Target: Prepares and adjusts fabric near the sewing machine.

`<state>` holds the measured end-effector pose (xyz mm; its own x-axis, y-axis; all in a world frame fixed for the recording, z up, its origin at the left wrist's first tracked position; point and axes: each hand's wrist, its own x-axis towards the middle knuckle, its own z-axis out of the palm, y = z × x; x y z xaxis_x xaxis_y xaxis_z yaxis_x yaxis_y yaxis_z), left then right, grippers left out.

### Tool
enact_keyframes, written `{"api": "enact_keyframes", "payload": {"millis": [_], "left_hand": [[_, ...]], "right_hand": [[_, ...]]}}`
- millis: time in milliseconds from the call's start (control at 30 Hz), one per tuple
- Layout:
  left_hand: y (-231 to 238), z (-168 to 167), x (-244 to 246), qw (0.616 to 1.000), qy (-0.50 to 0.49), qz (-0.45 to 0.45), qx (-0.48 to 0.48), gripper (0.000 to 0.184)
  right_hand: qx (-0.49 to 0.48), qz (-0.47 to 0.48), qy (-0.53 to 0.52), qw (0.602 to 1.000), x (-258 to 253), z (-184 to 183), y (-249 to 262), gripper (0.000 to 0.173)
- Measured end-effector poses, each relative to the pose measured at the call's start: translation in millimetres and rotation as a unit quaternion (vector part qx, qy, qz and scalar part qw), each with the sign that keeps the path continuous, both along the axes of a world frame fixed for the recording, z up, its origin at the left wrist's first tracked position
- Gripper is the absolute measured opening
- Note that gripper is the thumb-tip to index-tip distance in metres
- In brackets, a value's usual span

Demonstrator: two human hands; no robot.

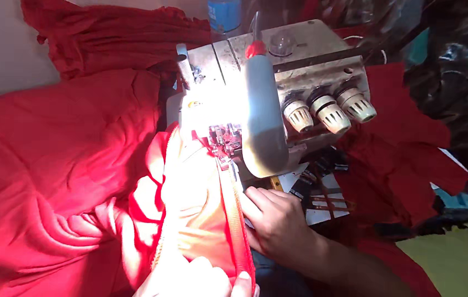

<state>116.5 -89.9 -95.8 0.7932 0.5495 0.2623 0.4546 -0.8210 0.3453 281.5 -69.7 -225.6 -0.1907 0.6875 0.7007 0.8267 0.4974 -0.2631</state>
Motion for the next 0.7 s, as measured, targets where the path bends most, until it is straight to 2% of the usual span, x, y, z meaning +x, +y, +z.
{"api": "enact_keyframes", "payload": {"millis": [100, 233, 433, 567, 700], "left_hand": [[-0.6, -13.4, -18.3, 1.000, 0.012, -0.006, -0.021, 0.020], [-10.3, -27.6, -40.0, 0.998, -0.030, 0.027, -0.042, 0.023], [-7.2, -2.9, -9.7, 0.999, 0.039, 0.021, -0.013, 0.019], [-10.2, -27.4, -35.4, 0.999, -0.019, 0.018, -0.042, 0.021], [-9.2, -36.0, -43.7, 0.999, -0.015, 0.001, -0.050, 0.021]], "right_hand": [[-0.007, 0.004, -0.002, 1.000, -1.5, -1.1, 1.2, 0.030], [-0.014, 0.003, -0.003, 1.000, -1.5, -3.0, 2.1, 0.028], [-0.013, -0.011, -0.008, 1.000, -2.7, -3.2, 2.7, 0.027], [-0.015, -0.013, -0.015, 1.000, -2.6, -2.9, 2.9, 0.028], [-0.010, -0.014, -0.017, 1.000, -1.5, -3.6, 4.2, 0.028]]}}
